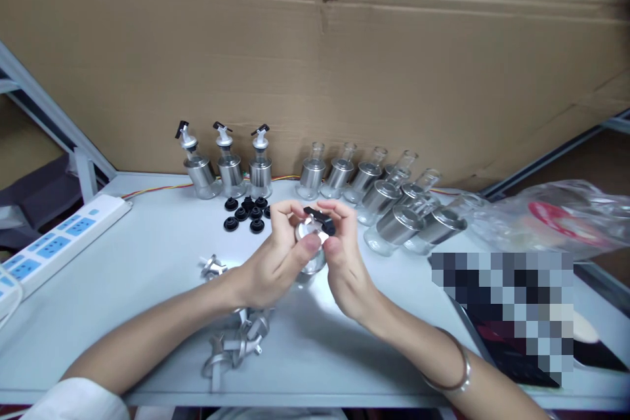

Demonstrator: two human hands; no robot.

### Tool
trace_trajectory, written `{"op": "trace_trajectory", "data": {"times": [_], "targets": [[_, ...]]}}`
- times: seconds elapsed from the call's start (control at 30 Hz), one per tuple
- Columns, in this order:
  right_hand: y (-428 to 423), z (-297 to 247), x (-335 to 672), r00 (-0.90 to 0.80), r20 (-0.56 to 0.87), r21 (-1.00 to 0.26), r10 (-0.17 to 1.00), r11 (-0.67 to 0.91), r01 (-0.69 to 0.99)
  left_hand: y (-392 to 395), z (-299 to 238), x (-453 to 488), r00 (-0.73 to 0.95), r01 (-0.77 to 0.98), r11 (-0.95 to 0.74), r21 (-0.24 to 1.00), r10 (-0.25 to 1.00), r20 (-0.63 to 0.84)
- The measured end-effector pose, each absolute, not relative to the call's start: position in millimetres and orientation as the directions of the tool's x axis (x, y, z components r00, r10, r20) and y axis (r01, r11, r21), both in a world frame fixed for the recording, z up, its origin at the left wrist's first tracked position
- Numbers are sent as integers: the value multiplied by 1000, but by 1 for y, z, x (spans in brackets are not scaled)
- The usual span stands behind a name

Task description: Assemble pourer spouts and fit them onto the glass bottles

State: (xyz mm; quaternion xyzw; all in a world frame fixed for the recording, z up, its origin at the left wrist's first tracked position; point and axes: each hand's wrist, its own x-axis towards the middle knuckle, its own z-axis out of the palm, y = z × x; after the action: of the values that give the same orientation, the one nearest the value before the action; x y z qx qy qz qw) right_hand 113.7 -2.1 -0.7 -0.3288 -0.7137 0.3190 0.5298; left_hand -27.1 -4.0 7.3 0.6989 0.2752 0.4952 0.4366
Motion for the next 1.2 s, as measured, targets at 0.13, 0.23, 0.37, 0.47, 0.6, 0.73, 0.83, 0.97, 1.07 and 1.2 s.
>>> {"op": "trace_trajectory", "data": {"times": [0.13,0.23,0.37,0.47,0.6,0.73,0.83,0.97,1.07,1.2], "targets": [[1,13,117,-199,768,-529,609,778,340,3,8,-31,293,-41,-436,899,855,428],[1,26,118,-236,809,-403,539,800,444,8,12,-30,198,-132,-398,908,887,417],[3,31,114,-292,774,-366,562,773,518,12,17,-28,158,-277,-342,898,906,394],[8,28,109,-271,766,-369,583,743,558,14,16,-28,141,-225,-321,920,923,357],[15,26,102,-230,752,-449,618,736,507,13,20,-35,123,67,-363,929,927,353],[33,29,99,-139,737,-570,662,719,397,13,40,-53,244,437,-438,786,899,365],[60,29,97,-91,758,-563,646,719,407,17,55,-72,267,647,-442,622,895,358],[101,27,89,-75,756,-567,650,708,420,23,67,-96,237,764,-330,554,943,236],[125,23,81,-80,744,-554,663,680,480,24,69,-105,299,793,-371,484,928,223],[145,14,75,-88,744,-542,663,675,502,24,68,-113,320,808,-400,433,915,248]]}}
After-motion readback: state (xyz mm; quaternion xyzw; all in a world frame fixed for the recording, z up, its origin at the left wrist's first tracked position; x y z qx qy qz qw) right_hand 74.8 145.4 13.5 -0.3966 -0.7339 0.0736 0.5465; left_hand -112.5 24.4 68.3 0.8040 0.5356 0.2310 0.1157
